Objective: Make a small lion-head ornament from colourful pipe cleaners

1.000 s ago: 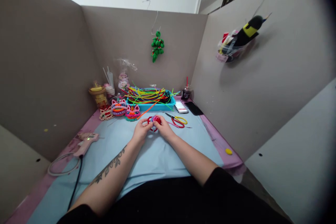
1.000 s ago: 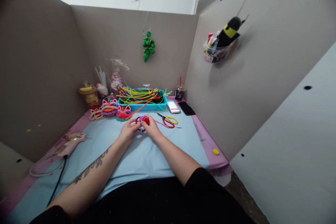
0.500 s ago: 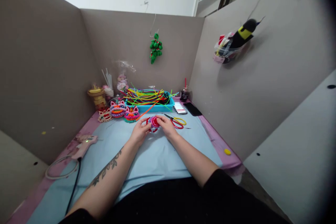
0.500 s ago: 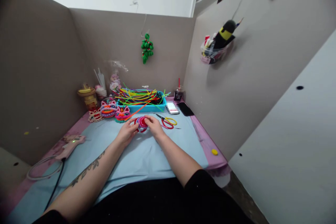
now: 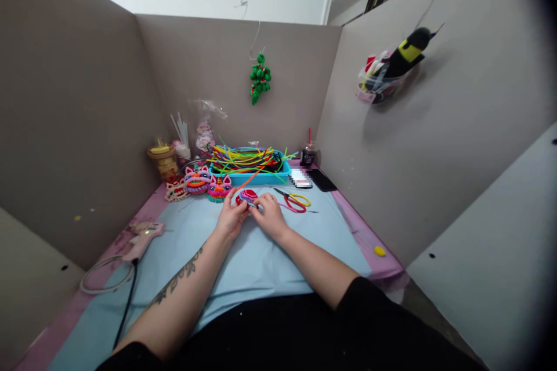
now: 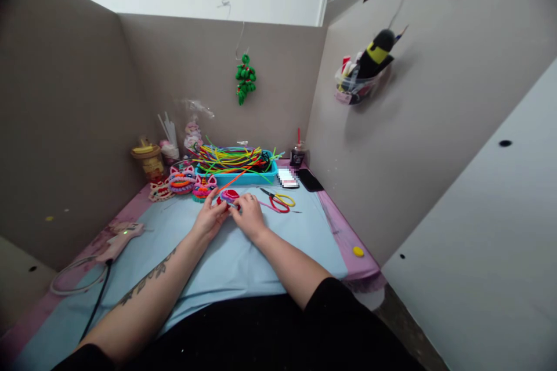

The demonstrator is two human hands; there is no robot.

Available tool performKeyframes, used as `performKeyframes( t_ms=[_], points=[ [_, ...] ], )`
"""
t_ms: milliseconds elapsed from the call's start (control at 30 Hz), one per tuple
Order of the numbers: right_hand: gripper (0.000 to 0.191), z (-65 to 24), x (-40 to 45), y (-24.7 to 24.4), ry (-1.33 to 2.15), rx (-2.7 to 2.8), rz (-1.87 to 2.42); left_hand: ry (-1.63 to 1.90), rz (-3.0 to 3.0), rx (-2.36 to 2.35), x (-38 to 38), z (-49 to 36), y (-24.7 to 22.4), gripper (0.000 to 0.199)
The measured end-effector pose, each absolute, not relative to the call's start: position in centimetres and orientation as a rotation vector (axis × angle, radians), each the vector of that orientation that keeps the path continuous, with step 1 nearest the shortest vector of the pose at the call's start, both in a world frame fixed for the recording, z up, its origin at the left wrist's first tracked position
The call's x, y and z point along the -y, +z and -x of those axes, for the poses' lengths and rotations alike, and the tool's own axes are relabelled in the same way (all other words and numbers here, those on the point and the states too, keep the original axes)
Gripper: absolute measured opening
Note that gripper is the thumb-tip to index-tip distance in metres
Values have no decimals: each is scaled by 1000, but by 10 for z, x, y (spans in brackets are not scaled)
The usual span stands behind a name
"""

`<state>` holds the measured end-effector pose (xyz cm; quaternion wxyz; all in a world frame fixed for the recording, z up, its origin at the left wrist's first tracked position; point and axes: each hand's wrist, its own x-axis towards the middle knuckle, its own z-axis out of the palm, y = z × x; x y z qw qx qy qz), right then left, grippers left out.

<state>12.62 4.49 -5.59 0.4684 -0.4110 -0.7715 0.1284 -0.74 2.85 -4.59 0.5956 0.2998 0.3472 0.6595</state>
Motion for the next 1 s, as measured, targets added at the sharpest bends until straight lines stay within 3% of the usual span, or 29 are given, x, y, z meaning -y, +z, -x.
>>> performKeyframes(
  t_ms=[500,1000],
  points=[
    [13,-131,-47,-53,545,1759,996,1583,-722,-873,-36,9,-50,74],
    [16,-134,-57,-53,946,1507,963,1498,-656,-780,-38,10,-52,53]
  ],
)
